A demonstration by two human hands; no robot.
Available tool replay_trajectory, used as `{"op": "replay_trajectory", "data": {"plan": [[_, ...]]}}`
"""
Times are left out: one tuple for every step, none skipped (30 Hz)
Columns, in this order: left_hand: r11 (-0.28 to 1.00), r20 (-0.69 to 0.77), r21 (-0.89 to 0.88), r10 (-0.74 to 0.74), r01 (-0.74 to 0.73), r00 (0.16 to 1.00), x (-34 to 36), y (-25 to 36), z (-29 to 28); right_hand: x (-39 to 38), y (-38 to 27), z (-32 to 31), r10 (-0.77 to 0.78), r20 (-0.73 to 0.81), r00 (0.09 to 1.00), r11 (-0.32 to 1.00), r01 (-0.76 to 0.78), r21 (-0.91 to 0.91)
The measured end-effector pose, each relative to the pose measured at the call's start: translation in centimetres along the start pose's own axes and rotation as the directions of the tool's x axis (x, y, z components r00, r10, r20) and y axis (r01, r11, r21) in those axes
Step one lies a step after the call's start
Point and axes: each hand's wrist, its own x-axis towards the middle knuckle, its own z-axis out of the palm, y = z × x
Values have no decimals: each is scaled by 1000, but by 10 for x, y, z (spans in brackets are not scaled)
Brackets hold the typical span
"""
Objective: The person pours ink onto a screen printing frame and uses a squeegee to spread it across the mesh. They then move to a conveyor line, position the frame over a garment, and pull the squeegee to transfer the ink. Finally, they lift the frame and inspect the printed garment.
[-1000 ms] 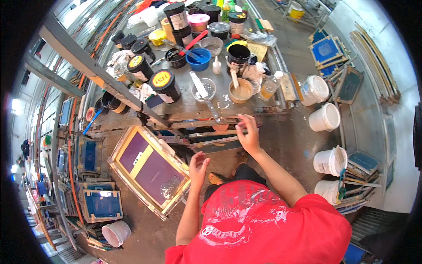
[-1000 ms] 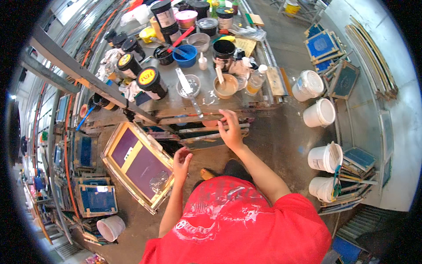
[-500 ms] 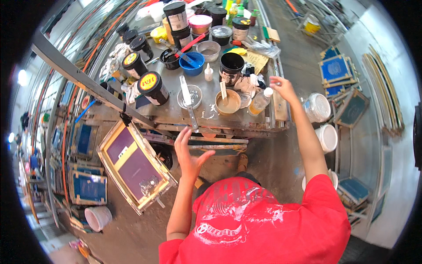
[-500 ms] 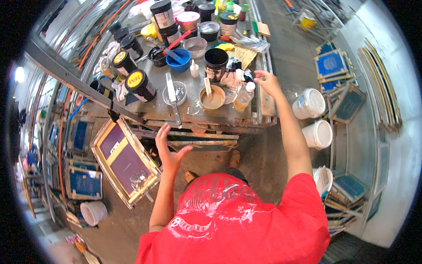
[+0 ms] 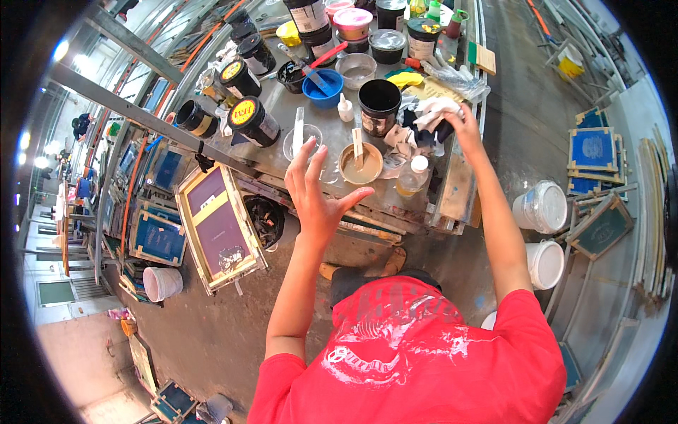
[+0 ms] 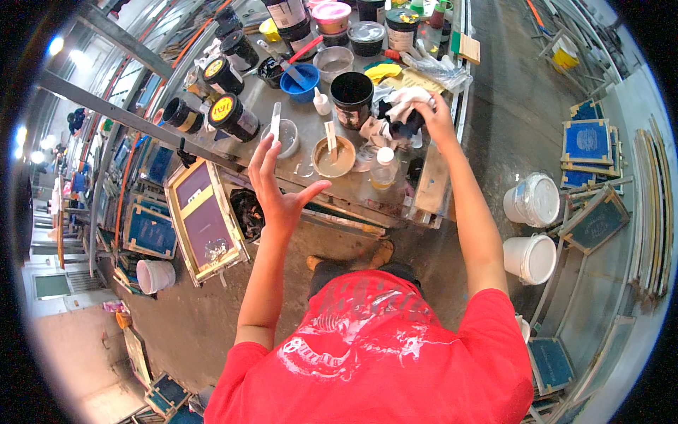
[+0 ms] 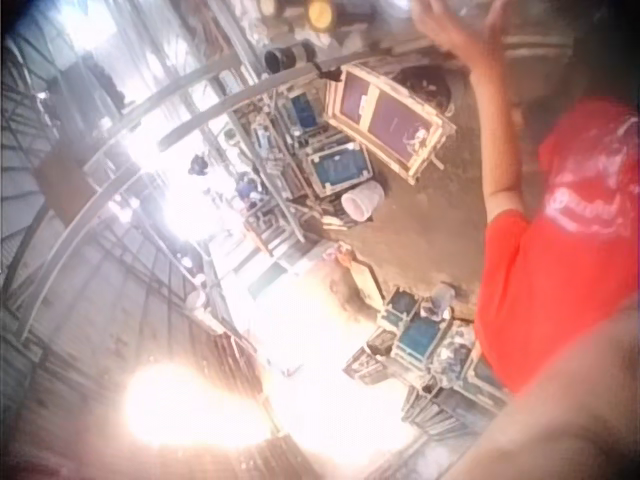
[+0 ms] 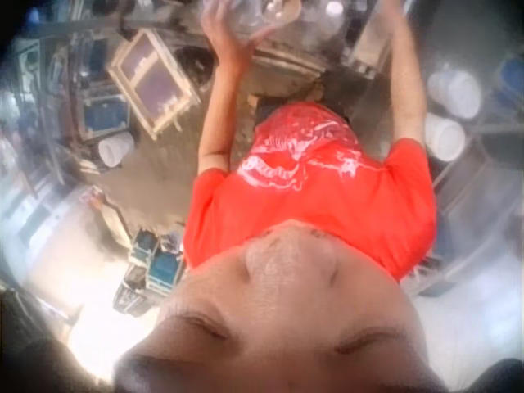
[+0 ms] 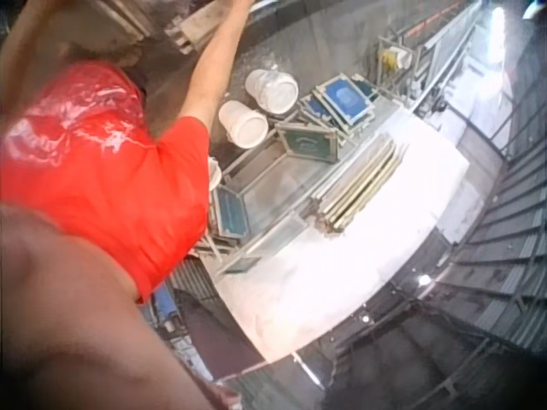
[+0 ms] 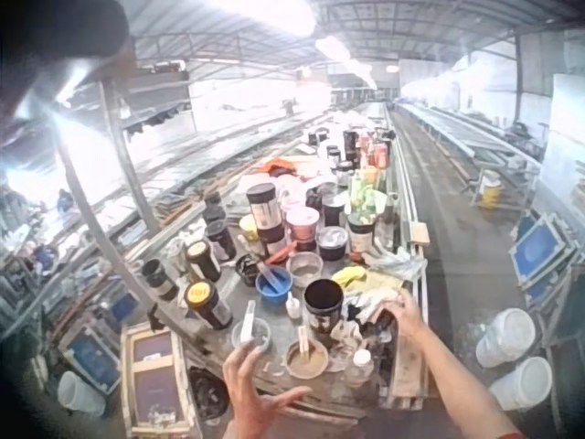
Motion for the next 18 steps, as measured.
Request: {"op": "replay_trajectory", "data": {"plan": [[999,-2,23,22,-22,1000,3,4,2,-4,-20,0,-1,-1,1000,983,1,185],[998,-5,40,48,-48,999,8,7,4,-8,-40,-2,-3,-8,1000,932,5,362],[996,-8,56,76,-76,997,13,11,7,-13,-58,-3,-18,-23,1000,881,27,472],[994,-4,60,88,-88,996,17,13,9,-20,-76,-5,-86,5,996,890,74,450],[992,-1,68,104,-104,995,22,16,11,-27,-93,-7,-156,35,987,893,126,432],[990,-1,70,121,-120,993,27,19,14,-37,-110,-9,-227,62,972,894,182,410],[990,6,60,128,-128,992,34,23,16,-55,-127,-5,-273,80,959,923,238,302],[992,19,46,119,-120,993,40,27,18,-88,-160,10,-147,101,984,951,112,288],[991,22,29,127,-128,992,49,34,22,-96,-156,15,-362,258,896,931,335,141],[990,15,-2,139,-139,990,60,40,27,-104,-155,18,-546,393,740,818,571,63],[986,23,-52,157,-156,987,67,43,27,-110,-182,21,-688,559,463,519,852,-67],[983,-6,-92,162,-162,987,73,44,34,-121,-190,29,-557,672,489,598,797,-84],[976,12,-69,207,-206,978,84,51,35,-134,-193,29,-535,623,570,704,709,-44],[970,38,-27,241,-240,970,92,58,31,-136,-196,24,-502,633,590,769,640,13],[971,27,-121,213,-208,977,93,66,30,-140,-200,17,-494,639,589,801,595,70],[956,89,-241,195,-169,977,94,75,22,-144,-203,11,-481,648,590,835,533,135],[945,103,-266,224,-190,969,96,77,23,-145,-210,2,-467,685,559,851,496,175],[932,125,-295,256,-210,959,96,79,24,-150,-216,-7,-451,716,533,868,450,211]]}}
